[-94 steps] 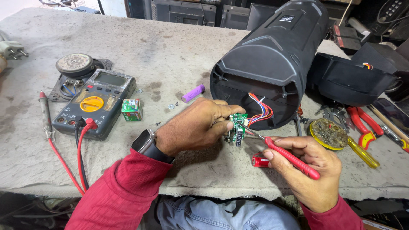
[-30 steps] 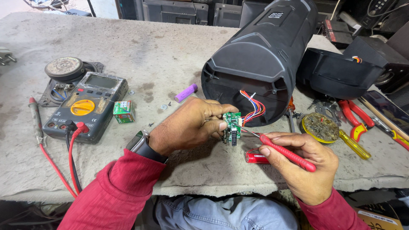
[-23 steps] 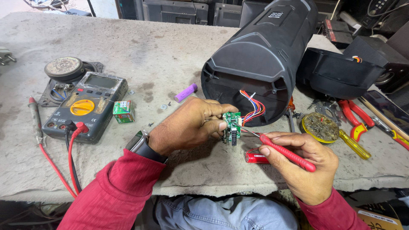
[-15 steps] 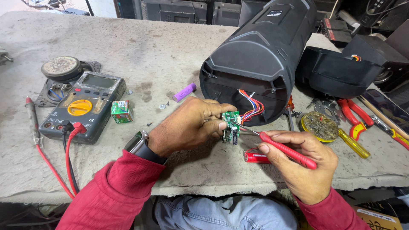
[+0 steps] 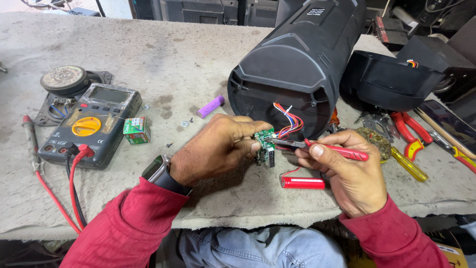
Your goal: The person repairs a portable speaker on a workbench, holding a green circuit board wired to the open speaker cabinet and working on its connections. They use a screwdriver and pliers on the board and wires, with a multimeter connected nearby, repositioning the board and battery cell as they work.
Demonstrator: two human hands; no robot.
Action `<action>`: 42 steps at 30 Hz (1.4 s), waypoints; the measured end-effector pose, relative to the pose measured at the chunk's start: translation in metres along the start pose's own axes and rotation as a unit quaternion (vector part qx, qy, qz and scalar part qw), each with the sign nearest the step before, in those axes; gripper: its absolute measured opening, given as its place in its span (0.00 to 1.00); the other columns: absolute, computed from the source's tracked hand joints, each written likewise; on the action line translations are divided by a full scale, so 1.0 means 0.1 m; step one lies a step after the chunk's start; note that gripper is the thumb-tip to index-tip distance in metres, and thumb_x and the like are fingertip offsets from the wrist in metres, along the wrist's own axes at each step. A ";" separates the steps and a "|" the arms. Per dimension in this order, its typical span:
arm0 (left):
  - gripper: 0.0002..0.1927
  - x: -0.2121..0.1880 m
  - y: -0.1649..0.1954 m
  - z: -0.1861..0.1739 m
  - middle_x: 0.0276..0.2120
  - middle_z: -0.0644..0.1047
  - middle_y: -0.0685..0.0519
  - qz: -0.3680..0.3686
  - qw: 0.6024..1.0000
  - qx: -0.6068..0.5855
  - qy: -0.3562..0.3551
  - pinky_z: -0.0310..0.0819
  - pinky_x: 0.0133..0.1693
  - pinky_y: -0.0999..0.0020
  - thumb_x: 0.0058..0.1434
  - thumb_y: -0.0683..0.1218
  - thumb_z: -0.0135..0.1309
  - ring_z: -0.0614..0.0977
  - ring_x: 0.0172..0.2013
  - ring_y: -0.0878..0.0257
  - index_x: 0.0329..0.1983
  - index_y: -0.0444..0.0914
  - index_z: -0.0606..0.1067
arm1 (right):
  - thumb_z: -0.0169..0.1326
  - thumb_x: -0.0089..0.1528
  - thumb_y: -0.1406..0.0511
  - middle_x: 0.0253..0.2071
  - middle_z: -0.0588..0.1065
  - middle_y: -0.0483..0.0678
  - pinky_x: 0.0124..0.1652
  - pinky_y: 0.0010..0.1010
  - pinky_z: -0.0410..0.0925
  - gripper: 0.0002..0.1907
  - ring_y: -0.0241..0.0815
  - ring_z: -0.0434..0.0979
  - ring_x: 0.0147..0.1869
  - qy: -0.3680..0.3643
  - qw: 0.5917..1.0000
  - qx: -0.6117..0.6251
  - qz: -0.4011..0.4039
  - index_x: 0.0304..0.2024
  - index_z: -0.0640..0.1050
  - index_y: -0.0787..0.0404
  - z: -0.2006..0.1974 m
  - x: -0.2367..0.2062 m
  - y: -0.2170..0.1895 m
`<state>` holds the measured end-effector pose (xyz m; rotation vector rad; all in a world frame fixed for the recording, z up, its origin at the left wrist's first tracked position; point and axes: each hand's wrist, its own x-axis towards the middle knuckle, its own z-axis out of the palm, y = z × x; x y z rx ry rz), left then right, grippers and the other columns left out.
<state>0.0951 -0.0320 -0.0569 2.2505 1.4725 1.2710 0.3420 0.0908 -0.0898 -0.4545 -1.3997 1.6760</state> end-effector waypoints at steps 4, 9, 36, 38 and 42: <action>0.19 0.02 0.03 0.00 0.38 0.81 0.45 0.016 1.000 -0.019 -0.011 0.77 0.42 0.64 0.61 0.36 0.56 0.85 0.38 0.54 0.57 0.34 0.76 | 0.58 0.63 0.74 0.40 0.79 0.59 0.45 0.45 0.79 0.06 0.53 0.84 0.45 -0.002 1.000 0.020 0.021 0.41 0.75 0.69 -0.04 0.00 -0.02; 0.19 0.03 0.02 0.01 0.36 0.81 0.46 0.012 1.000 -0.022 -0.010 0.78 0.42 0.64 0.61 0.37 0.57 0.84 0.38 0.55 0.57 0.35 0.77 | 0.58 0.63 0.74 0.40 0.80 0.60 0.45 0.45 0.79 0.06 0.52 0.84 0.45 -0.003 1.000 0.019 -0.008 0.42 0.74 0.68 -0.05 -0.08 -0.03; 0.29 0.00 -0.05 -0.03 0.43 0.82 0.43 -0.031 0.998 -0.035 -0.036 0.79 0.42 0.65 0.56 0.35 0.51 0.86 0.37 0.53 0.63 0.34 0.72 | 0.56 0.67 0.77 0.42 0.79 0.59 0.57 0.53 0.76 0.06 0.47 0.82 0.45 -0.002 0.982 -0.037 -0.186 0.46 0.74 0.71 -0.12 -0.34 0.13; 0.29 -0.01 -0.06 -0.05 0.44 0.82 0.43 -0.049 0.998 -0.023 -0.043 0.80 0.43 0.64 0.55 0.35 0.52 0.86 0.39 0.52 0.63 0.36 0.73 | 0.56 0.67 0.77 0.41 0.79 0.58 0.56 0.52 0.76 0.06 0.48 0.83 0.44 -0.003 0.981 -0.041 -0.187 0.46 0.74 0.71 -0.12 -0.34 0.13; 0.28 -0.05 -0.07 -0.08 0.46 0.82 0.41 0.018 0.999 0.023 -0.024 0.78 0.48 0.59 0.56 0.35 0.53 0.84 0.46 0.46 0.62 0.37 0.74 | 0.57 0.66 0.76 0.40 0.79 0.58 0.54 0.52 0.77 0.07 0.50 0.83 0.42 0.005 0.982 -0.035 -0.184 0.46 0.74 0.72 -0.12 -0.34 0.14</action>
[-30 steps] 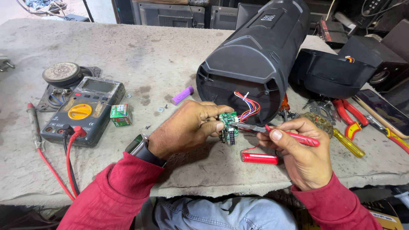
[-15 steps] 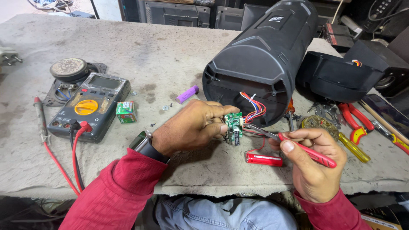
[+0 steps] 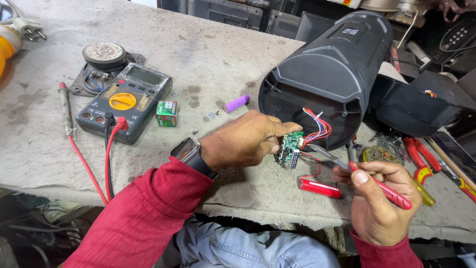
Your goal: The person repairs a portable speaker on a workbench, holding a green circuit board wired to the open speaker cabinet and working on its connections. They use a screwdriver and pliers on the board and wires, with a multimeter connected nearby, repositioning the board and battery cell as they work.
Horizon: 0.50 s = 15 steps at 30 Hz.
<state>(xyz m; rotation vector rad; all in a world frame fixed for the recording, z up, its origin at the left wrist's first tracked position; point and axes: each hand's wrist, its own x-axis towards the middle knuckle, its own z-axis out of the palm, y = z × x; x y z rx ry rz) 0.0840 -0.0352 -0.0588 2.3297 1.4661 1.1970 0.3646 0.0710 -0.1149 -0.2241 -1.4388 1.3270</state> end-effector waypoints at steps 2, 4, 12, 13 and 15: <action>0.28 -0.02 0.01 -0.01 0.48 0.81 0.42 -0.004 1.000 -0.003 0.002 0.78 0.49 0.59 0.56 0.35 0.54 0.83 0.47 0.45 0.62 0.38 0.74 | 0.57 0.67 0.75 0.40 0.79 0.58 0.54 0.52 0.77 0.07 0.51 0.82 0.41 0.001 1.000 -0.002 -0.012 0.46 0.74 0.72 -0.01 -0.02 0.01; 0.28 -0.02 0.01 -0.01 0.48 0.81 0.42 -0.013 1.000 0.003 -0.001 0.77 0.49 0.58 0.56 0.36 0.54 0.83 0.47 0.45 0.62 0.39 0.74 | 0.58 0.67 0.74 0.39 0.78 0.59 0.51 0.51 0.77 0.07 0.51 0.82 0.39 0.005 1.000 0.002 -0.020 0.46 0.74 0.72 -0.02 -0.03 0.01; 0.31 -0.04 0.05 0.01 0.49 0.81 0.43 -0.040 0.999 0.023 -0.009 0.79 0.45 0.59 0.52 0.35 0.54 0.84 0.45 0.47 0.63 0.39 0.73 | 0.57 0.70 0.70 0.38 0.77 0.59 0.40 0.46 0.76 0.09 0.52 0.81 0.38 0.033 0.999 0.018 -0.022 0.48 0.74 0.72 -0.09 -0.12 0.01; 0.30 -0.04 0.06 0.01 0.50 0.80 0.43 -0.020 1.000 0.023 0.001 0.79 0.45 0.59 0.52 0.36 0.54 0.84 0.45 0.46 0.62 0.38 0.73 | 0.57 0.70 0.70 0.38 0.77 0.59 0.40 0.46 0.75 0.09 0.52 0.81 0.38 0.034 0.999 0.020 -0.022 0.47 0.73 0.71 -0.10 -0.13 0.00; 0.29 -0.04 0.08 0.01 0.53 0.79 0.42 0.021 0.999 0.025 0.022 0.80 0.45 0.59 0.52 0.36 0.55 0.84 0.45 0.46 0.61 0.37 0.73 | 0.57 0.70 0.70 0.38 0.77 0.60 0.40 0.45 0.75 0.08 0.52 0.81 0.38 0.035 0.999 0.024 -0.024 0.46 0.73 0.71 -0.09 -0.12 0.01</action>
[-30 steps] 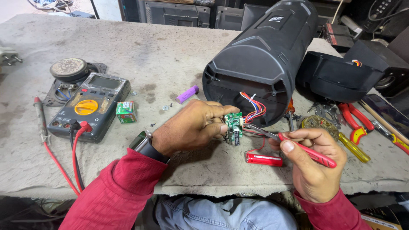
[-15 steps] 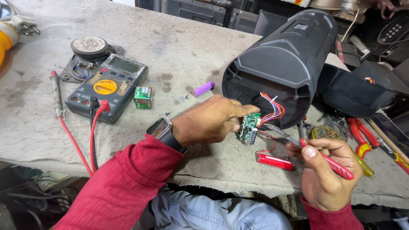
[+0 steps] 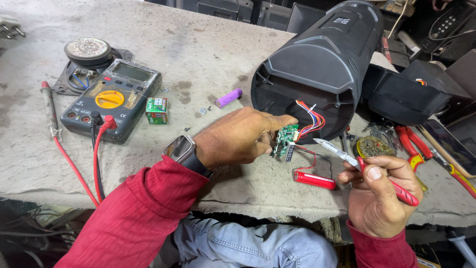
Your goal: The person repairs a portable speaker on a workbench, holding a green circuit board wired to the open speaker cabinet and working on its connections. They use a screwdriver and pliers on the board and wires, with a multimeter connected nearby, repositioning the board and battery cell as they work.
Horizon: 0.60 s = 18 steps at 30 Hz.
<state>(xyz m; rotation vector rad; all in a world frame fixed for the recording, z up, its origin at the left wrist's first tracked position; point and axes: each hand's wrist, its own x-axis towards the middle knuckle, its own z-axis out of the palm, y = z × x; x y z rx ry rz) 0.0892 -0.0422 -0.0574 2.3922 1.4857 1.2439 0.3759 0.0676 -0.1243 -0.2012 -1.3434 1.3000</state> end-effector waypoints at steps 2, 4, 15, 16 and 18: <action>0.30 0.00 0.03 0.00 0.50 0.80 0.42 -0.032 0.999 0.018 -0.019 0.79 0.44 0.57 0.53 0.36 0.53 0.83 0.44 0.45 0.63 0.39 0.74 | 0.57 0.70 0.70 0.39 0.77 0.60 0.40 0.45 0.75 0.08 0.52 0.81 0.38 0.004 1.000 0.004 -0.004 0.45 0.72 0.71 0.01 0.00 0.00; 0.31 0.00 0.05 -0.01 0.46 0.81 0.42 -0.071 0.996 0.032 -0.043 0.78 0.42 0.56 0.55 0.36 0.51 0.84 0.42 0.45 0.65 0.42 0.73 | 0.57 0.70 0.70 0.39 0.77 0.60 0.39 0.45 0.75 0.09 0.53 0.81 0.39 0.007 1.000 0.002 -0.005 0.45 0.72 0.71 0.01 0.00 0.00; 0.31 0.00 0.00 0.02 0.50 0.80 0.42 -0.032 0.997 0.054 -0.033 0.79 0.44 0.54 0.57 0.37 0.54 0.83 0.43 0.45 0.66 0.39 0.71 | 0.56 0.69 0.70 0.39 0.77 0.61 0.40 0.46 0.74 0.08 0.54 0.81 0.39 0.000 1.000 0.015 -0.007 0.45 0.72 0.71 -0.05 0.00 0.03; 0.34 -0.01 -0.01 0.02 0.50 0.80 0.42 -0.024 0.998 0.048 -0.038 0.78 0.43 0.54 0.53 0.38 0.57 0.83 0.44 0.45 0.67 0.37 0.69 | 0.56 0.69 0.70 0.39 0.77 0.62 0.40 0.46 0.74 0.09 0.54 0.81 0.39 0.000 1.000 0.015 -0.007 0.45 0.72 0.71 -0.05 0.00 0.03; 0.40 -0.01 -0.03 0.02 0.50 0.79 0.40 -0.006 0.998 0.037 -0.047 0.78 0.43 0.55 0.46 0.38 0.62 0.83 0.44 0.45 0.67 0.34 0.66 | 0.57 0.69 0.70 0.39 0.77 0.62 0.40 0.46 0.74 0.09 0.54 0.81 0.39 -0.001 1.000 0.017 -0.007 0.45 0.72 0.71 -0.07 0.00 0.04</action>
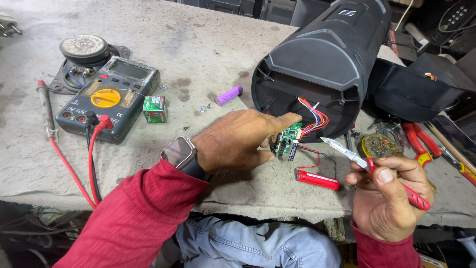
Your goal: The person repairs a portable speaker on a workbench, holding a green circuit board wired to the open speaker cabinet and working on its connections. They use a screwdriver and pliers on the board and wires, with a multimeter connected nearby, repositioning the board and battery cell as they work.
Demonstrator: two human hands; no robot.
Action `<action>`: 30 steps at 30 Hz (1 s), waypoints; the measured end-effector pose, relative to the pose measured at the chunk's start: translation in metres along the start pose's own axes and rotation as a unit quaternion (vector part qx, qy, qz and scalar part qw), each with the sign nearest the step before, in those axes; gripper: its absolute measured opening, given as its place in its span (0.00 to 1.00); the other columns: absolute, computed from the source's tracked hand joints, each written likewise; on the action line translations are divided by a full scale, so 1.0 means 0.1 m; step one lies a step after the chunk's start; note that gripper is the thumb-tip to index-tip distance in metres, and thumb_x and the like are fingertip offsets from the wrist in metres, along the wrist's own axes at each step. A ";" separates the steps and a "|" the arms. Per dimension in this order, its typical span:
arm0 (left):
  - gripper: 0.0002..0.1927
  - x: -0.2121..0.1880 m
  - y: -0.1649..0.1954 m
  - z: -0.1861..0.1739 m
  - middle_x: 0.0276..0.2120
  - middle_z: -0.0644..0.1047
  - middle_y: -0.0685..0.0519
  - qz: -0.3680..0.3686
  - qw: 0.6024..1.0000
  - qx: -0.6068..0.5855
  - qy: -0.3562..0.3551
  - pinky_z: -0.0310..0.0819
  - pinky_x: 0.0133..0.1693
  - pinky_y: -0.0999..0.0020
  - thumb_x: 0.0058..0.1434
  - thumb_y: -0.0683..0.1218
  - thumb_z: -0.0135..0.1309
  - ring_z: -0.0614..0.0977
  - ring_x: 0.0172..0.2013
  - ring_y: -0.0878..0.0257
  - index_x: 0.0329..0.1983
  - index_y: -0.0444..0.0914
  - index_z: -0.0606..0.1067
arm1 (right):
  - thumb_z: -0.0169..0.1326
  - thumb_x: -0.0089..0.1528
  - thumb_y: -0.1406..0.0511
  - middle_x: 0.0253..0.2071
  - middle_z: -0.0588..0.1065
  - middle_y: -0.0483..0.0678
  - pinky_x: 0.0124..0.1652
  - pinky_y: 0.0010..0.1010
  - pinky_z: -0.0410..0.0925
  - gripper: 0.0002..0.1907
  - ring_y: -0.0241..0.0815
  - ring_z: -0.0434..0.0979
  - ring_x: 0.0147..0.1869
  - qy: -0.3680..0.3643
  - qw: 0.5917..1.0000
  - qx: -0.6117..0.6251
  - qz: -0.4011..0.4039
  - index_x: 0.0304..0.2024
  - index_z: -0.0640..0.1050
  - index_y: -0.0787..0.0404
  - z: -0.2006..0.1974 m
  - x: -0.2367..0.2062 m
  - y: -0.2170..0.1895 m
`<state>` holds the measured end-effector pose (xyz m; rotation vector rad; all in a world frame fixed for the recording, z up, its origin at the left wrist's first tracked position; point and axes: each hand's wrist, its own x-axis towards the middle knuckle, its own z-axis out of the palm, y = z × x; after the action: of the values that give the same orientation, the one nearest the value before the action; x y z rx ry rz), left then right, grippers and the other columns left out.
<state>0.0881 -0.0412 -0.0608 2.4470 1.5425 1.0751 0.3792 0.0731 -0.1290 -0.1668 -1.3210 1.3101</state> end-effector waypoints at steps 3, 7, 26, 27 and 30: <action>0.42 0.00 -0.02 0.00 0.50 0.80 0.39 0.030 0.999 0.011 0.023 0.77 0.45 0.54 0.48 0.40 0.65 0.82 0.47 0.44 0.68 0.31 0.65 | 0.57 0.70 0.71 0.39 0.77 0.61 0.41 0.45 0.75 0.08 0.53 0.81 0.40 0.002 1.000 0.010 -0.001 0.45 0.72 0.71 -0.02 0.00 0.01; 0.42 0.03 -0.01 0.00 0.45 0.80 0.37 0.012 1.000 0.018 0.003 0.78 0.44 0.56 0.49 0.39 0.64 0.83 0.43 0.44 0.69 0.30 0.65 | 0.57 0.71 0.71 0.39 0.77 0.60 0.41 0.46 0.76 0.08 0.53 0.81 0.41 0.006 1.000 0.028 -0.001 0.45 0.72 0.71 -0.06 -0.01 0.02; 0.36 0.17 0.21 -0.03 0.32 0.81 0.46 -0.058 0.997 -0.051 -0.030 0.75 0.37 0.55 0.55 0.41 0.63 0.83 0.36 0.47 0.69 0.44 0.67 | 0.57 0.70 0.73 0.42 0.79 0.61 0.42 0.44 0.77 0.07 0.52 0.83 0.43 0.020 0.996 0.079 -0.021 0.46 0.73 0.72 -0.15 -0.03 0.06; 0.37 0.16 0.22 -0.03 0.30 0.80 0.47 -0.077 0.995 -0.040 -0.038 0.74 0.36 0.54 0.54 0.41 0.64 0.83 0.34 0.47 0.68 0.45 0.68 | 0.57 0.70 0.73 0.42 0.79 0.61 0.42 0.44 0.77 0.07 0.52 0.83 0.43 0.020 0.997 0.078 -0.019 0.46 0.73 0.72 -0.14 -0.03 0.05; 0.38 0.16 0.22 -0.03 0.29 0.79 0.45 -0.096 0.995 0.004 -0.034 0.71 0.34 0.51 0.52 0.43 0.66 0.81 0.34 0.44 0.68 0.47 0.68 | 0.57 0.70 0.73 0.41 0.78 0.62 0.42 0.44 0.77 0.08 0.52 0.83 0.43 0.019 0.997 0.073 -0.011 0.48 0.74 0.73 -0.11 -0.02 0.04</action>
<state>0.1075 -0.0397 -0.0415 2.2571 1.7224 0.9431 0.3853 0.0793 -0.1367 -0.0754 -1.1866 1.3717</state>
